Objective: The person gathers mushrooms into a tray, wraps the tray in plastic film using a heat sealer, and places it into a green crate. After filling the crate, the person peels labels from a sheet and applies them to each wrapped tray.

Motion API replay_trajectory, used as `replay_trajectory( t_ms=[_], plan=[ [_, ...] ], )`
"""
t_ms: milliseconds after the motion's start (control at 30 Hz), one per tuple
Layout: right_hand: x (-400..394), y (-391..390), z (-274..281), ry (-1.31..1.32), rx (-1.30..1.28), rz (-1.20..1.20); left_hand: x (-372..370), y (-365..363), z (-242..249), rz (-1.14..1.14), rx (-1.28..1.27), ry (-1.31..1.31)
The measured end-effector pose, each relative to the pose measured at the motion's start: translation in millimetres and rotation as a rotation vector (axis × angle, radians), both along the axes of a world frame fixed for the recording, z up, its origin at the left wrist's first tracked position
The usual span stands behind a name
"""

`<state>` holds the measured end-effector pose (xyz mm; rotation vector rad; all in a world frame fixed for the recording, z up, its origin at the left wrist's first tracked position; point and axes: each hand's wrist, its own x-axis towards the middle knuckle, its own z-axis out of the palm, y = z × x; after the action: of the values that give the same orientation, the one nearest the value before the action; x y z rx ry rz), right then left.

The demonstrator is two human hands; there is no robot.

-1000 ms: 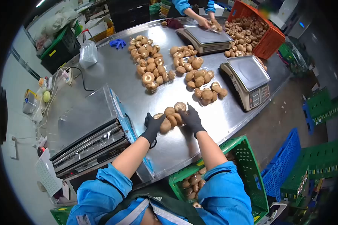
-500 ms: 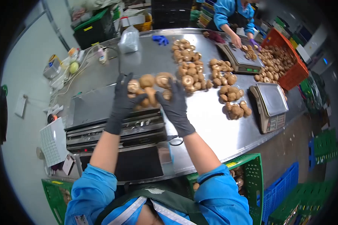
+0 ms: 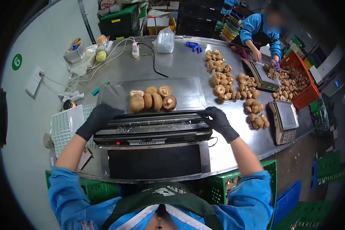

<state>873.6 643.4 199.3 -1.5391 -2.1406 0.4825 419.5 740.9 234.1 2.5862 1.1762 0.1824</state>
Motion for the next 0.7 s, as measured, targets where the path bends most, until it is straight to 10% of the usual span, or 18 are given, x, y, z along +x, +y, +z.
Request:
replay_trajectory(
  t_ms=[67, 167, 367, 500, 567, 700],
  plan=[
    [7, -4, 27, -0.354, 0.162, 0.167, -17, -11, 2, -0.531, 0.453, 0.309],
    [-7, 15, 30, -0.697, 0.07, 0.429, 1, -12, -1, -0.605, 0.419, 0.319],
    [-42, 19, -13, -0.447, 0.201, 0.328, 7, -21, -24, -0.52, 0.317, 0.318],
    [-42, -4, 44, 0.707, -0.339, -0.25, 7, -36, -9, 0.126, -0.136, -0.699],
    [-54, 36, 91, 1.144, -0.004, -0.222, 29, -6, 37, 0.53, -0.356, -1.442],
    [-94, 165, 72, 1.421, 0.126, -0.139, 67, 125, -7, 0.42, -0.147, -1.501]
  ],
)
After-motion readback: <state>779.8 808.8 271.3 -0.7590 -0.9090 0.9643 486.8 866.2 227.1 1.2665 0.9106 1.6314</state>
